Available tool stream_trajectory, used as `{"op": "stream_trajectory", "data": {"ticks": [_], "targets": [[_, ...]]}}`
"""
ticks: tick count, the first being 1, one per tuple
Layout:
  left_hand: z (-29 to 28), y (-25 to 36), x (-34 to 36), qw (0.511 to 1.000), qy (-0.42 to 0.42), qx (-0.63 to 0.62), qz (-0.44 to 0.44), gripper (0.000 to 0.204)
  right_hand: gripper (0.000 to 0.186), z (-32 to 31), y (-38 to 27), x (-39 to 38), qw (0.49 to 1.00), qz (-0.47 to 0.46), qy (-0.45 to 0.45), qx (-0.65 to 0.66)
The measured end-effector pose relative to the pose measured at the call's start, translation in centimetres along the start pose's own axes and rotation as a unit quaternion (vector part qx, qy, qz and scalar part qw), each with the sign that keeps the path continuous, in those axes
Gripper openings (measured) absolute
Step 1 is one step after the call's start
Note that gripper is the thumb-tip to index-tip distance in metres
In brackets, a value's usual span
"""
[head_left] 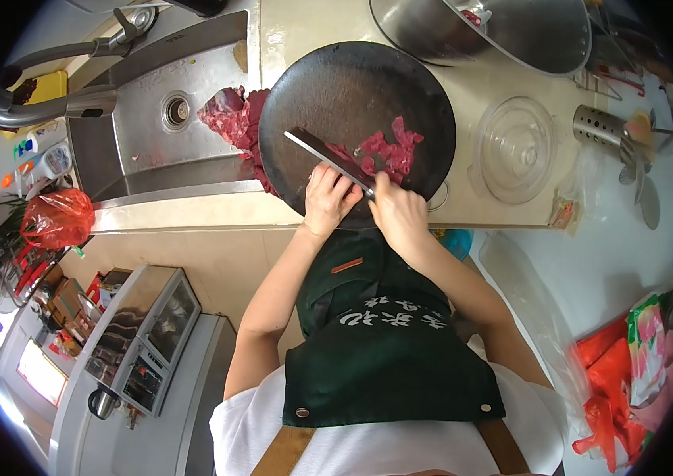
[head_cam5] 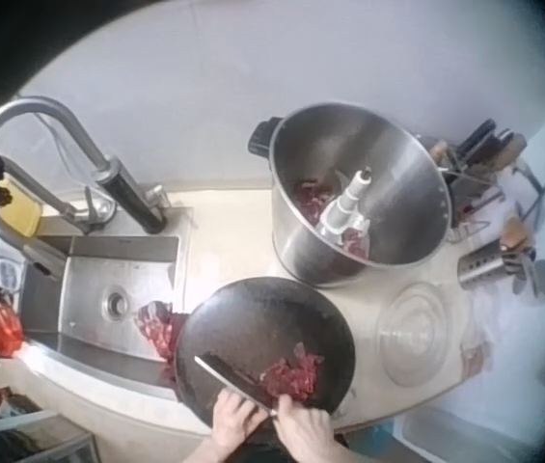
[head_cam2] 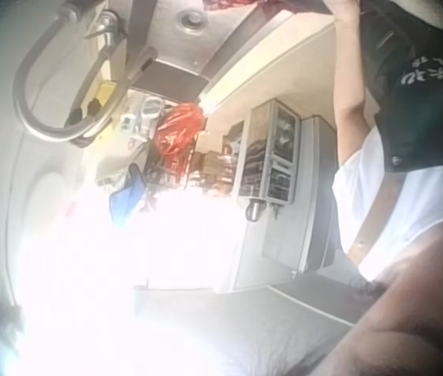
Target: The recorder uses a meat cleaver to cut raw red meat into small pieces on a cutting board and then washes their hands in a sink.
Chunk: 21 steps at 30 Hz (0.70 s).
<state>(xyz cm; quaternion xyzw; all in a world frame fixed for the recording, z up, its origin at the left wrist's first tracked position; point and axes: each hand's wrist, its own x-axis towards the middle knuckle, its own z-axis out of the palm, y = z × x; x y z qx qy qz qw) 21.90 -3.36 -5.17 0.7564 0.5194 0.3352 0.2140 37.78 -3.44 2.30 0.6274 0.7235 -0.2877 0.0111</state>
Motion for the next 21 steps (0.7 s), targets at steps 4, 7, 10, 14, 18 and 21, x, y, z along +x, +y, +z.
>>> {"op": "stream_trajectory", "data": {"ticks": [4, 7, 10, 14, 18, 21], "targets": [[-0.2, 0.4, 0.4, 1.0, 0.01, -0.001, 0.007, 0.033, 0.026, 0.7, 1.6, 0.7, 0.996, 0.003, 0.049, 0.072], [-0.8, 0.7, 0.5, 1.0, 0.016, -0.015, 0.013, 0.035, 0.018, -0.6, 4.3, 0.1, 0.98, 0.064, 0.087, 0.166], [-0.4, 0.2, -0.4, 0.999, 0.007, -0.014, 0.029, 0.036, 0.024, -1.8, 3.4, -1.9, 0.996, 0.026, 0.023, 0.084], [-0.3, -0.1, -0.7, 1.0, -0.004, 0.008, 0.021, 0.033, 0.033, -1.7, 1.9, -2.9, 0.998, -0.02, -0.022, 0.048], [-0.2, -0.1, -0.7, 1.0, 0.008, 0.014, 0.013, 0.031, 0.033, -2.5, 3.0, -5.0, 0.998, -0.009, -0.043, 0.046], [-0.1, 0.1, -0.4, 1.0, 0.02, 0.009, 0.009, 0.03, 0.031, -3.1, 3.6, -5.5, 0.997, 0.014, -0.079, 0.022]]}}
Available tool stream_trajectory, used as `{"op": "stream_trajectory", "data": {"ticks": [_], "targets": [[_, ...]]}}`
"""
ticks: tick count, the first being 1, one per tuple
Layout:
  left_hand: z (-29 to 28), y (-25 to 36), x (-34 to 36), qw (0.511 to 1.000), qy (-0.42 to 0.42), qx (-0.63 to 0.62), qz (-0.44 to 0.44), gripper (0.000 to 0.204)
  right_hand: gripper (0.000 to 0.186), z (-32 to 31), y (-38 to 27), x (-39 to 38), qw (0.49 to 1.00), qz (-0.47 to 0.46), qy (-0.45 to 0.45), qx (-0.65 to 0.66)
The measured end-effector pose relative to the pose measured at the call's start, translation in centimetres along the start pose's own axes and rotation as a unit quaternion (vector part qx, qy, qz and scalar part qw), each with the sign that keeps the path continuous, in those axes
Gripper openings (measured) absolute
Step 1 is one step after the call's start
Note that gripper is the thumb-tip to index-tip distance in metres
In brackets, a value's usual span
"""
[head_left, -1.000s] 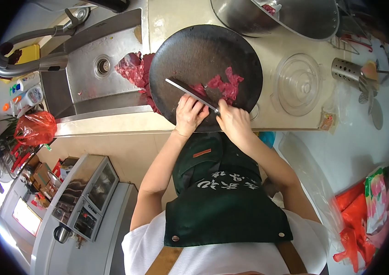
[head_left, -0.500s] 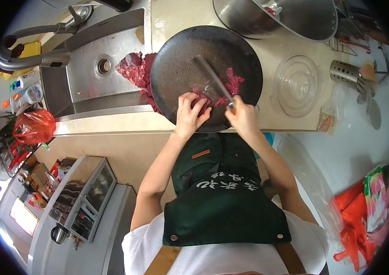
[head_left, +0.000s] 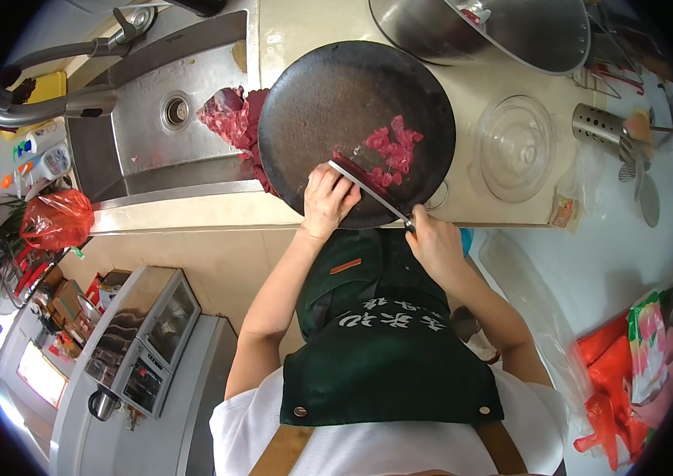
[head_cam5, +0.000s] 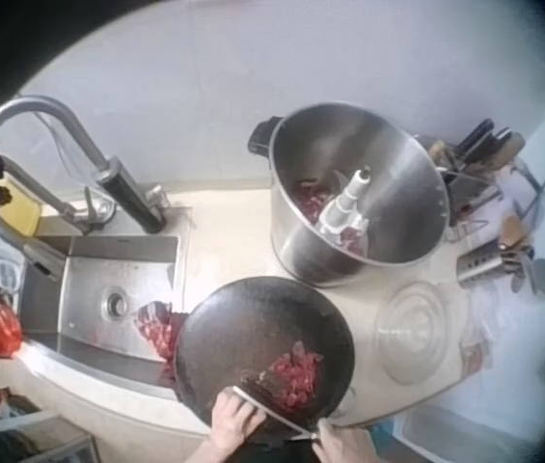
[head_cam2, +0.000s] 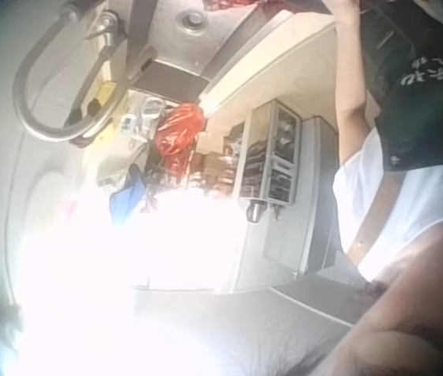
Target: The recorder uses a meat cleaver to cut raw red meat into small pieces on a cutting board and then washes their hands in a sink.
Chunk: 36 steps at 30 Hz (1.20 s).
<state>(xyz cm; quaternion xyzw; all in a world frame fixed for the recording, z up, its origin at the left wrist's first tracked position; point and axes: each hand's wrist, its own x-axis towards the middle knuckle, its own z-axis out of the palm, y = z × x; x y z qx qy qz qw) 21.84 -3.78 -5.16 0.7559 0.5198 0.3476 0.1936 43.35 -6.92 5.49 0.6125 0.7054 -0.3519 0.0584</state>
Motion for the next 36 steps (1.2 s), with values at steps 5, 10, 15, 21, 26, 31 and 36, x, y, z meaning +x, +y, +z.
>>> {"op": "stream_trajectory", "data": {"ticks": [5, 10, 15, 21, 26, 31, 36], "targets": [[-0.1, -0.2, 0.2, 1.0, -0.005, -0.002, -0.007, 0.028, 0.034, 1.1, -3.6, 5.8, 0.998, -0.037, 0.049, -0.005], [-0.1, -0.2, -0.1, 1.0, 0.01, -0.002, -0.028, 0.027, 0.038, 1.5, -1.1, 1.9, 1.0, -0.004, 0.012, 0.0], [-0.1, -0.1, 0.1, 1.0, 0.0, -0.013, -0.008, 0.028, 0.036, 2.4, -3.9, 5.6, 0.998, -0.013, 0.047, -0.026], [-0.8, 0.4, 0.6, 0.999, -0.008, -0.036, -0.019, 0.034, 0.023, 3.5, -0.2, 6.6, 0.979, 0.03, 0.131, 0.155], [-1.0, -0.1, -0.2, 1.0, 0.004, -0.02, 0.009, 0.033, 0.02, 1.1, -0.9, 3.7, 0.986, -0.015, 0.127, 0.108], [-0.8, -0.6, -0.4, 1.0, -0.017, 0.007, 0.017, 0.034, 0.031, 1.3, -1.7, 2.4, 0.997, -0.04, 0.054, 0.045], [-0.5, -0.7, -0.4, 1.0, 0.008, 0.007, 0.003, 0.033, 0.032, 0.0, -1.0, -0.6, 1.0, 0.005, -0.014, -0.023]]}}
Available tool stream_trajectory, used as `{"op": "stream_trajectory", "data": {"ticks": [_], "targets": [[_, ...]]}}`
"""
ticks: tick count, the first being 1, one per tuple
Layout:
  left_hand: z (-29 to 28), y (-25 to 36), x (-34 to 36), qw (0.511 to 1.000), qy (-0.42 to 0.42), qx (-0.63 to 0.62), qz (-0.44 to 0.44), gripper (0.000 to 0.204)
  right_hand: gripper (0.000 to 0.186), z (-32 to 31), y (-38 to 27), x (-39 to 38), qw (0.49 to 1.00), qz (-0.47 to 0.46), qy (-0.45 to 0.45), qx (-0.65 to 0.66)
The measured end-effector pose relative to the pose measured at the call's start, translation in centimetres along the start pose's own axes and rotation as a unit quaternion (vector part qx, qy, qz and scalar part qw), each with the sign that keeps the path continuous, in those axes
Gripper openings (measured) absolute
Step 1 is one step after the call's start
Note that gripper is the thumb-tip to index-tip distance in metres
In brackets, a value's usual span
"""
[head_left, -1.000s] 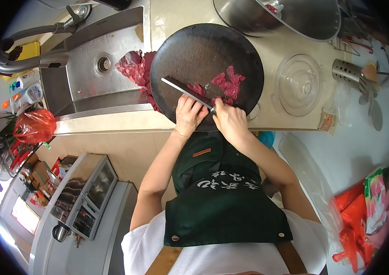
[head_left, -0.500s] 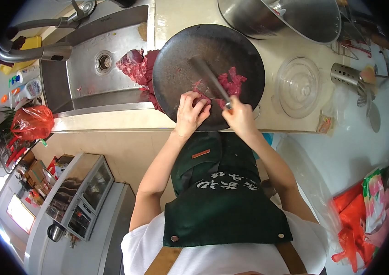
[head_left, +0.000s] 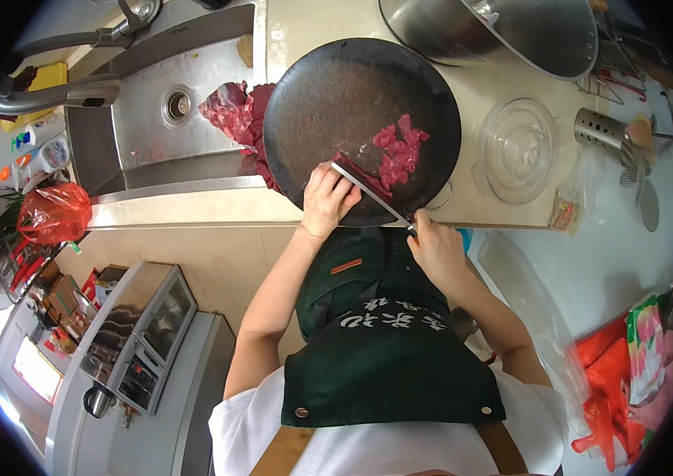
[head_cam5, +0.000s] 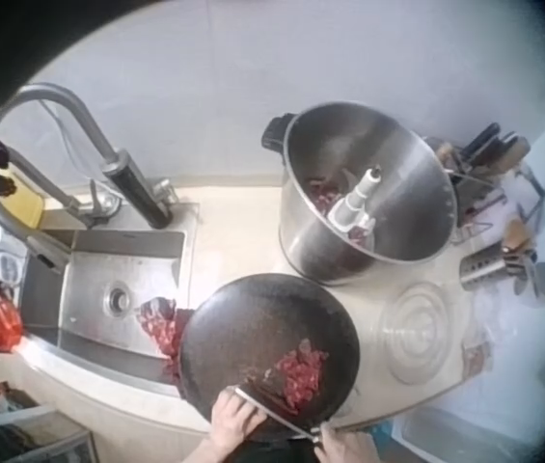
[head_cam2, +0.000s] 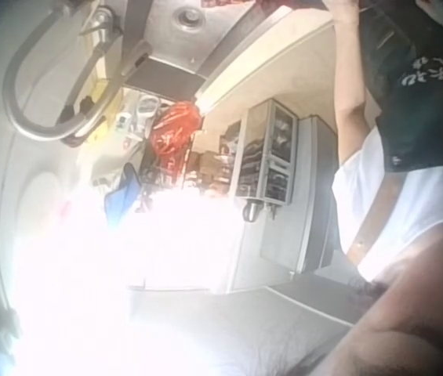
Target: The recorder uses a meat cleaver to cut raw red meat into small pieces on a cutting board and then washes their hands in a sink.
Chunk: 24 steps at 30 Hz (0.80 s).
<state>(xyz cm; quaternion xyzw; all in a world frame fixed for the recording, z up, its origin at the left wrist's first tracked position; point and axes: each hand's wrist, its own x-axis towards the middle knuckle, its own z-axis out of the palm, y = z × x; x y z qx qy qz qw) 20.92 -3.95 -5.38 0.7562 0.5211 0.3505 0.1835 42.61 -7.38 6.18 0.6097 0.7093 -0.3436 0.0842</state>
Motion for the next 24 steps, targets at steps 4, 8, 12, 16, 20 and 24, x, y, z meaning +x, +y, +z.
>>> {"op": "stream_trajectory", "data": {"ticks": [4, 8, 12, 16, 20, 24], "targets": [[-0.3, 0.4, 0.6, 1.0, 0.014, -0.006, -0.022, 0.032, 0.031, 0.5, -3.2, 5.5, 0.998, -0.039, 0.039, 0.029], [-0.4, 0.2, -0.1, 0.999, -0.009, -0.027, -0.035, 0.027, 0.034, 2.0, -2.0, 4.5, 0.997, -0.047, 0.046, 0.05], [-0.2, -0.1, -0.3, 0.999, -0.012, -0.034, -0.028, 0.031, 0.034, 2.5, 0.7, 1.1, 1.0, 0.004, 0.003, 0.0], [-0.2, 0.1, 0.3, 0.999, -0.001, -0.03, -0.031, 0.031, 0.031, 2.3, -3.4, 6.0, 0.998, -0.018, 0.056, -0.008], [-0.3, 0.4, 0.3, 0.998, -0.008, -0.037, -0.041, 0.033, 0.026, 2.6, -4.1, 7.6, 0.993, -0.027, 0.111, 0.041], [-1.3, 0.7, 0.6, 0.999, 0.011, -0.033, -0.021, 0.035, 0.021, 2.3, 0.0, 6.3, 0.98, 0.026, 0.129, 0.151]]}}
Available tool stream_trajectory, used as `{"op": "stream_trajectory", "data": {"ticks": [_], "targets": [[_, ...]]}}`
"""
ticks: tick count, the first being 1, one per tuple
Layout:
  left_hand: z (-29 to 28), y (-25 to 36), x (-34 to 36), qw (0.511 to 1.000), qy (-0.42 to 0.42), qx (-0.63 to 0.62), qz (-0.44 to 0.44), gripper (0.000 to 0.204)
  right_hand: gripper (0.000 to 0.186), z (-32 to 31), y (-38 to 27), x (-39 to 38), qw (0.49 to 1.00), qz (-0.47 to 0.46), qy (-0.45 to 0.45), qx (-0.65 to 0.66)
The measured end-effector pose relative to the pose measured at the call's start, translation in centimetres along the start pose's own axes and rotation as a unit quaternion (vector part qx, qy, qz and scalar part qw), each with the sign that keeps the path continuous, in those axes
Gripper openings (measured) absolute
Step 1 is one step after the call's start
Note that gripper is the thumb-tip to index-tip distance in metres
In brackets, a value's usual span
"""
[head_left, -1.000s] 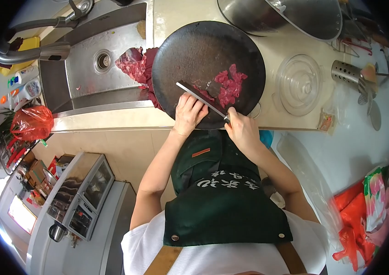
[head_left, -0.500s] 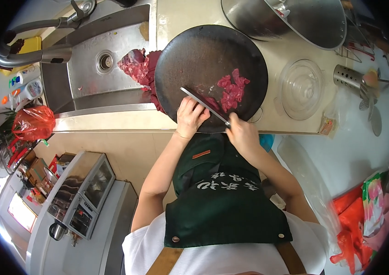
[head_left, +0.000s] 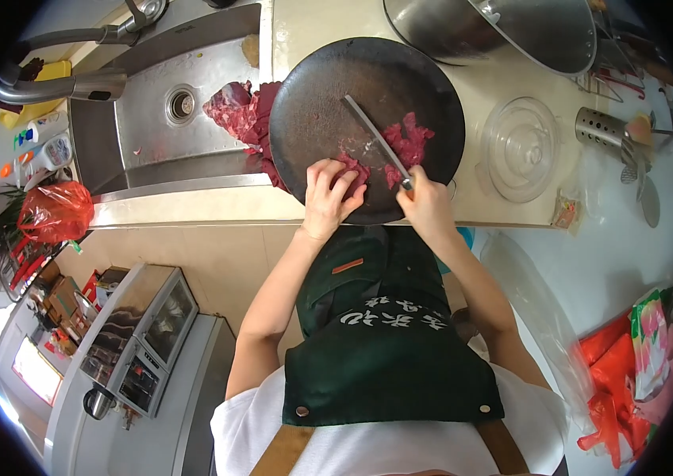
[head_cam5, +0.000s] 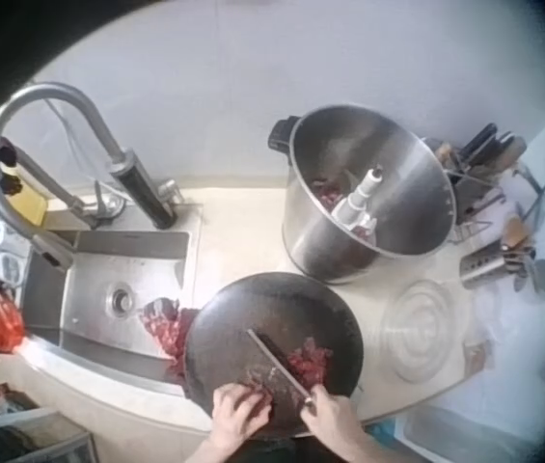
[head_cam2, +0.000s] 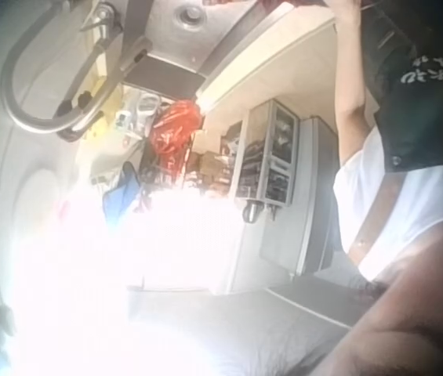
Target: The recorder uses a meat cleaver to cut raw red meat into small pieces on a cutting board and then washes their hands in a sink.
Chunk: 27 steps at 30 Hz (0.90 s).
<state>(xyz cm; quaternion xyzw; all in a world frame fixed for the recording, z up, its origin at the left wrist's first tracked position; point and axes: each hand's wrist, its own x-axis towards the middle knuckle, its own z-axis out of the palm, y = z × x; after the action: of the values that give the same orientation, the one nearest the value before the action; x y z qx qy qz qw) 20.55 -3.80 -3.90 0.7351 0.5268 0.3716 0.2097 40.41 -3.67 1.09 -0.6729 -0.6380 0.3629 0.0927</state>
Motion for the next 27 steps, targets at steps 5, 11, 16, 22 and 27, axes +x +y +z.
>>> {"op": "stream_trajectory", "data": {"ticks": [5, 11, 16, 22, 27], "targets": [[-0.2, -0.7, -0.9, 0.998, -0.052, -0.001, 0.044, 0.033, 0.027, -1.3, -1.8, -3.9, 0.995, -0.072, -0.039, -0.062], [0.2, -1.1, -1.0, 0.998, -0.04, 0.009, 0.037, 0.029, 0.034, -2.0, -1.4, -6.2, 0.987, -0.035, -0.082, -0.137], [0.5, -1.2, -1.1, 0.999, -0.042, 0.002, 0.032, 0.029, 0.033, -1.5, -1.8, -4.9, 0.982, -0.033, -0.09, -0.162], [0.4, -1.4, -1.0, 0.999, -0.044, 0.005, 0.032, 0.028, 0.033, 0.4, -3.1, -1.6, 0.987, -0.072, -0.061, -0.133], [0.3, -1.0, -1.1, 0.999, -0.033, 0.007, 0.032, 0.027, 0.037, -0.5, 0.0, -5.7, 0.985, -0.013, -0.087, -0.151]]}}
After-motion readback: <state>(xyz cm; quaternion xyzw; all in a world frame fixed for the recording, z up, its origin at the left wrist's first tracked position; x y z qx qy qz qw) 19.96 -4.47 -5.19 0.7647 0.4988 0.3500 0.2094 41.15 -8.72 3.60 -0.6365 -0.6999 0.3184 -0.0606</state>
